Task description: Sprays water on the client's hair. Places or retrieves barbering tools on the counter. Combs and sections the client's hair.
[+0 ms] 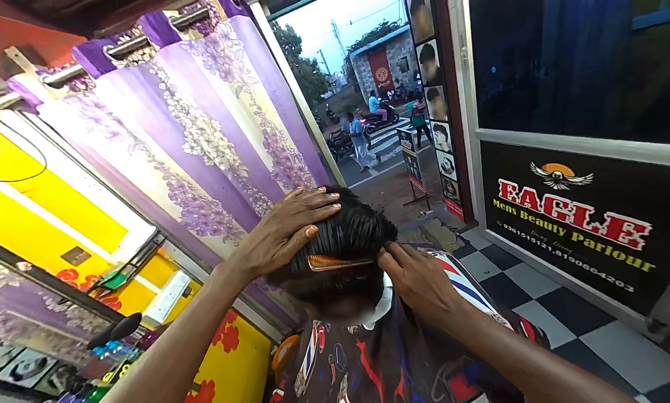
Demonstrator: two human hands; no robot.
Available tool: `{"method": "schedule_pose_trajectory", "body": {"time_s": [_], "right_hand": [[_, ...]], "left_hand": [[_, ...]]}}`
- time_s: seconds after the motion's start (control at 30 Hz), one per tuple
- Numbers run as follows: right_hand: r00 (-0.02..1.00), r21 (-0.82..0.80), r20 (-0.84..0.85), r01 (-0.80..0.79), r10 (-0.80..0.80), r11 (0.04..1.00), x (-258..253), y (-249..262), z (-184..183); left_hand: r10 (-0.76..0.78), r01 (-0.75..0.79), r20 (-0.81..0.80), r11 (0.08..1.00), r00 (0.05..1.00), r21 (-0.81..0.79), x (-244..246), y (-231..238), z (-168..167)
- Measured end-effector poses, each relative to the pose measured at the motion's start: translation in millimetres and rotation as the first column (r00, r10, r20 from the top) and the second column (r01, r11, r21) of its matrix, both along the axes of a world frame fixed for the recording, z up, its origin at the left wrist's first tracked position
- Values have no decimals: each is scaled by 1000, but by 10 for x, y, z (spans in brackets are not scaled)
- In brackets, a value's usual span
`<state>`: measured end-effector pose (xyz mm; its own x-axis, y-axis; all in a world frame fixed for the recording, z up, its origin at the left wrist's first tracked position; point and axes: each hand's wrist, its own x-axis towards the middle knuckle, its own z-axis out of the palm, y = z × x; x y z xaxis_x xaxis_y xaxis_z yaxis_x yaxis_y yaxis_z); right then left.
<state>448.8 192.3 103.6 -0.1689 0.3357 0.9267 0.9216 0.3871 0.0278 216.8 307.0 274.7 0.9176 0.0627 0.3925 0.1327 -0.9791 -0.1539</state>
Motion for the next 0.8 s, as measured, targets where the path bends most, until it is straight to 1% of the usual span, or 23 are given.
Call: {"method": "schedule_pose_trajectory", "body": {"time_s": [0.1, 0.17, 0.3, 0.4, 0.47, 0.53, 0.57, 0.6, 0.63, 0.67, 0.7, 0.73, 0.8], "right_hand": [[999, -10, -21, 41, -41, 999, -5, 69, 23], [998, -16, -25, 49, -49, 999, 6, 97, 47], [999, -58, -32, 19, -21, 998, 36, 120, 119], [1000, -69, -24, 6, -8, 998, 58, 132, 163], [1000, -73, -24, -5, 3, 997, 73, 139, 180], [999, -81, -27, -23, 21, 996, 105, 148, 197], [999, -81, -29, -32, 30, 996, 124, 148, 210], [999, -85, -29, -44, 41, 995, 142, 146, 226], [998, -86, -27, -58, 55, 995, 161, 143, 247], [997, -89, -26, -68, 66, 994, 179, 137, 274], [997, -102, -25, -72, 69, 992, 196, 126, 302], [997, -113, -22, -75, 73, 991, 214, 119, 328], [997, -99, -2, -81, 81, 992, 271, 140, 378]], "left_hand": [[30, -30, 22, 1000, 999, 4, 12, -56, 18], [25, -25, 19, 1000, 1000, 3, 25, -86, 39], [6, -6, 40, 1000, 999, 12, 24, -163, 93], [2, -5, 90, 999, 996, 41, 14, -284, 138], [-26, 14, 159, 997, 987, 76, 14, -419, 147], [-102, 78, 204, 989, 974, 124, 74, -637, 93], [-140, 118, 161, 983, 977, 139, 124, -774, 29], [-179, 169, 60, 976, 982, 138, 193, -922, -47], [-207, 218, -96, 968, 974, 120, 289, -1059, -113], [-211, 244, -253, 964, 944, 107, 410, -1163, -170], [-195, 248, -365, 963, 910, 104, 528, -1214, -236], [-178, 242, -423, 965, 888, 102, 626, -1209, -297], [-154, 215, -461, 973, 874, 82, 760, -1103, -339]]}}
